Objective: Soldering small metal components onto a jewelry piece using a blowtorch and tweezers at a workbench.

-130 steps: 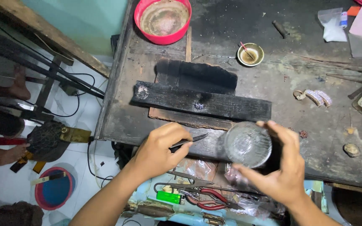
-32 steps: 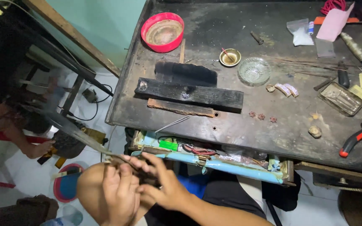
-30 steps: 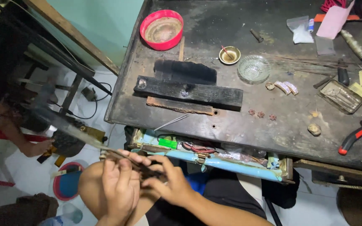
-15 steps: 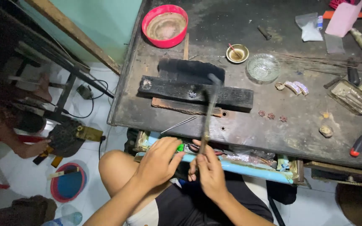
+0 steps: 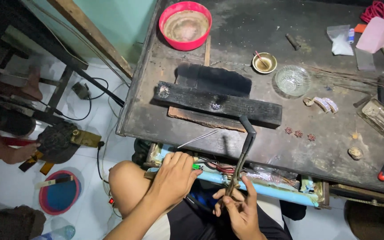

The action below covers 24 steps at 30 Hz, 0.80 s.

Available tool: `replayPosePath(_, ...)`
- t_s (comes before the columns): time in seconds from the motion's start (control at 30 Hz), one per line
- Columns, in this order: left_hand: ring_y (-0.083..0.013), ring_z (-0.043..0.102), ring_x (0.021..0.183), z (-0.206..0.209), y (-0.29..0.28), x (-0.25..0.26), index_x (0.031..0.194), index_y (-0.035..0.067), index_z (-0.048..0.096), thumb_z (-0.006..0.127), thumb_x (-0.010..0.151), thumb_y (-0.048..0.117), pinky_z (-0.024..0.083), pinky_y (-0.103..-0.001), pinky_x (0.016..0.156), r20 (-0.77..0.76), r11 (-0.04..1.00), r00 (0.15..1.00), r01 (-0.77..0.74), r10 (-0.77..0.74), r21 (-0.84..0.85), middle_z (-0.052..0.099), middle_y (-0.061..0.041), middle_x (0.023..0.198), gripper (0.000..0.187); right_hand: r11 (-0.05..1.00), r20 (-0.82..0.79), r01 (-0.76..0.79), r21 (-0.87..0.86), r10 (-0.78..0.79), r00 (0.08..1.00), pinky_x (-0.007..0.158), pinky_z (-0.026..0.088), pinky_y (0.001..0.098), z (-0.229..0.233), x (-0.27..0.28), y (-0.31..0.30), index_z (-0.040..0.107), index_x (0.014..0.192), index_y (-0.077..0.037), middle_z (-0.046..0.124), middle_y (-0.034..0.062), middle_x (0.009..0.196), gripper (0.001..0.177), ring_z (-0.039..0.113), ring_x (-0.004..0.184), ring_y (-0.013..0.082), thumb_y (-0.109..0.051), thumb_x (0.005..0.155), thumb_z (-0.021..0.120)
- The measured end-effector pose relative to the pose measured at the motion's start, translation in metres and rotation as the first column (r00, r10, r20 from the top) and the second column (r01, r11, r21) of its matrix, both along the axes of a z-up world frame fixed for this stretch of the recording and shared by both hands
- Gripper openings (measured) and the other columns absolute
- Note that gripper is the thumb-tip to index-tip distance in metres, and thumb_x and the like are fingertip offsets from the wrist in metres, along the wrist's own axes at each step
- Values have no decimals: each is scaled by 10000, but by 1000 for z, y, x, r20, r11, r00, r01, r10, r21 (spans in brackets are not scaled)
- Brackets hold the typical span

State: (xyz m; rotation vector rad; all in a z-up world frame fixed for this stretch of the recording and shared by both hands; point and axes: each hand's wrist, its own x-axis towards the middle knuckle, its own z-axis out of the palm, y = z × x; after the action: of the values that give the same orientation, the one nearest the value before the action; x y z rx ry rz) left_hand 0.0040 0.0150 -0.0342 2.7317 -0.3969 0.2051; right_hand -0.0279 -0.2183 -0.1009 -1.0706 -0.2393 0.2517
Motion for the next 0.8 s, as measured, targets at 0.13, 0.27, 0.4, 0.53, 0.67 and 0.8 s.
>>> replayPosePath(0.13, -293, 499, 815, 1, 1, 1, 994, 68, 576, 588, 1035, 328, 371, -414, 742, 36, 1000, 999, 4, -5, 21, 577, -79, 931, 264, 999, 82, -47, 20, 46, 996, 608, 603, 406, -6, -1, -3, 260, 1596, -290, 652, 276, 1002, 631, 586, 585, 260, -26, 1070, 487)
replayPosePath(0.27, -302, 497, 845, 13, -9, -3, 979, 39, 581, 673, 988, 170, 376, -408, 729, 60, 986, 998, 14, -4, -168, 530, -112, 959, 160, 999, 78, -7, -42, 11, 997, 580, 629, 412, -11, -5, -4, 245, 1593, -310, 576, 217, 847, 669, 550, 539, 253, -8, 1051, 493)
replayPosePath(0.4, -236, 672, 826, 28, -43, 1, 1155, 61, 488, 309, 1101, 196, 536, -366, 858, -315, 525, 948, -293, 50, -799, 576, -68, 775, 230, 1000, 76, -19, -25, 21, 997, 570, 620, 423, -22, -8, -4, 224, 1601, -362, 524, 189, 823, 673, 521, 541, 265, -31, 1069, 470)
replayPosePath(0.53, -43, 286, 537, 38, -69, 40, 993, 96, 594, 350, 1057, 556, 156, -215, 472, -562, -168, 750, -640, -349, -749, 410, 54, 680, 524, 1000, 148, -22, -7, 23, 989, 599, 661, 437, -14, -10, 4, 214, 1602, -367, 524, 193, 833, 689, 557, 540, 264, -8, 1067, 459)
replayPosePath(0.67, -64, 143, 404, 57, -82, 73, 670, 142, 457, 415, 992, 610, 70, -235, 388, -588, -291, 687, -720, -427, -629, 227, 56, 525, 569, 999, 118, -42, -11, 43, 992, 612, 640, 426, -20, -11, 5, 174, 1618, -349, 522, 196, 829, 691, 556, 539, 265, -34, 1073, 459)
replayPosePath(0.8, -57, 142, 371, 62, -90, 87, 645, 149, 495, 377, 954, 525, 75, -231, 356, -722, -312, 584, -811, -371, -495, 291, 67, 477, 501, 996, 153, -79, -36, 84, 985, 580, 649, 410, -11, -8, 10, 137, 1632, -304, 493, 177, 805, 692, 542, 545, 252, -34, 1078, 452)
